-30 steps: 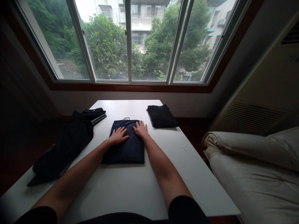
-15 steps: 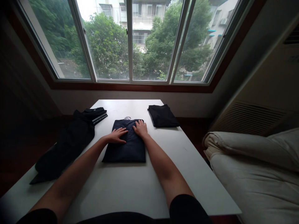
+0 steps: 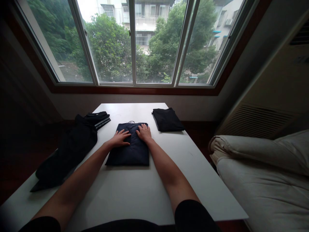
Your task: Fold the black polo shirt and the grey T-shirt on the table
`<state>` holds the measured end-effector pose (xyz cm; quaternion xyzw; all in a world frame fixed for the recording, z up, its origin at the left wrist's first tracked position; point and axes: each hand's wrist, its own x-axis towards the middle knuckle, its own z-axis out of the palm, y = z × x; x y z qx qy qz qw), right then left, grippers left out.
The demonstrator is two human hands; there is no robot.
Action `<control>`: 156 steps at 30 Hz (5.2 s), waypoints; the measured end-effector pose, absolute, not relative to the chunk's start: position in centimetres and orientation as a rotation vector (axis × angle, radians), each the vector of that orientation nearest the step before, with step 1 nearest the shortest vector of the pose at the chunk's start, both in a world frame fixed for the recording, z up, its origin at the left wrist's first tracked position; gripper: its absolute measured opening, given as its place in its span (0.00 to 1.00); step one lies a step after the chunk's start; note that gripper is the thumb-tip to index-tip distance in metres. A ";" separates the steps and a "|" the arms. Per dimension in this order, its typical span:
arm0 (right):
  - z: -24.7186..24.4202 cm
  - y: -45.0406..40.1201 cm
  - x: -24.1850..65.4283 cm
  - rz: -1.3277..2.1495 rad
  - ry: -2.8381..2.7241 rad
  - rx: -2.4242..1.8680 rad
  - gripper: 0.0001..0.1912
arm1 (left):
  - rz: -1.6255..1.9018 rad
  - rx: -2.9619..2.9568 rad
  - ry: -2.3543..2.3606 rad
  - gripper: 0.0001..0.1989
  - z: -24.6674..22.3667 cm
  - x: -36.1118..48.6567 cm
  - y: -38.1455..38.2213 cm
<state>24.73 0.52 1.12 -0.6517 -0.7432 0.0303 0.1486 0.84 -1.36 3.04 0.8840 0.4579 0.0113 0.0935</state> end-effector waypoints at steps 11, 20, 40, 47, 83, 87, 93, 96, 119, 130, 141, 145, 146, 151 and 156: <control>1.6 0.3 23.8 0.036 -2.136 -1.724 0.26 | 0.284 2.540 1.713 0.30 0.9 0.2 0.2; 0.4 -1.5 19.0 0.167 -2.325 -1.543 0.29 | 0.337 2.372 1.898 0.32 -1.0 0.2 1.0; 0.5 -1.2 20.0 0.277 -2.308 -1.803 0.41 | 0.273 2.354 1.849 0.37 -1.3 -0.6 1.1; 0.2 0.3 22.9 0.322 -2.231 -1.918 0.41 | 0.269 2.338 1.852 0.39 -1.0 -0.4 0.8; 1.7 0.6 25.4 0.080 -1.961 -1.853 0.26 | 0.377 2.699 1.537 0.39 0.9 2.3 -2.6; 1.9 -0.3 23.4 0.032 -2.066 -1.742 0.26 | 0.404 2.617 1.644 0.31 -0.1 2.4 -2.4; 0.7 -2.0 19.6 0.068 -2.264 -1.618 0.28 | 0.405 2.498 1.800 0.28 -0.8 1.9 -1.5; 0.3 -2.3 19.0 0.099 -2.240 -1.674 0.28 | 0.355 2.495 1.790 0.29 -0.9 1.3 -0.9; 1.2 -4.6 16.4 0.139 -2.302 -1.607 0.30 | 0.547 2.275 1.914 0.26 -1.0 -1.1 0.8; 1.0 -2.8 19.3 0.047 -2.191 -1.741 0.33 | 0.588 2.320 1.931 0.22 -0.7 -0.6 0.3; 0.4 -2.2 19.9 0.031 -2.174 -1.747 0.29 | 0.677 2.536 1.786 0.20 0.3 0.1 -1.1; 0.2 -1.8 20.4 0.008 -2.165 -1.733 0.25 | 0.660 2.664 1.632 0.22 0.8 0.6 -1.7; 0.2 -1.6 20.7 0.006 -2.155 -1.741 0.24 | 0.651 2.677 1.608 0.23 0.8 0.7 -1.9; 0.1 -0.9 22.5 0.003 -2.068 -1.824 0.21 | 0.576 2.745 1.373 0.30 0.9 1.1 -2.2; -0.1 -0.3 23.9 0.004 -2.017 -1.870 0.21 | 0.498 2.813 1.060 0.35 0.8 1.6 -2.5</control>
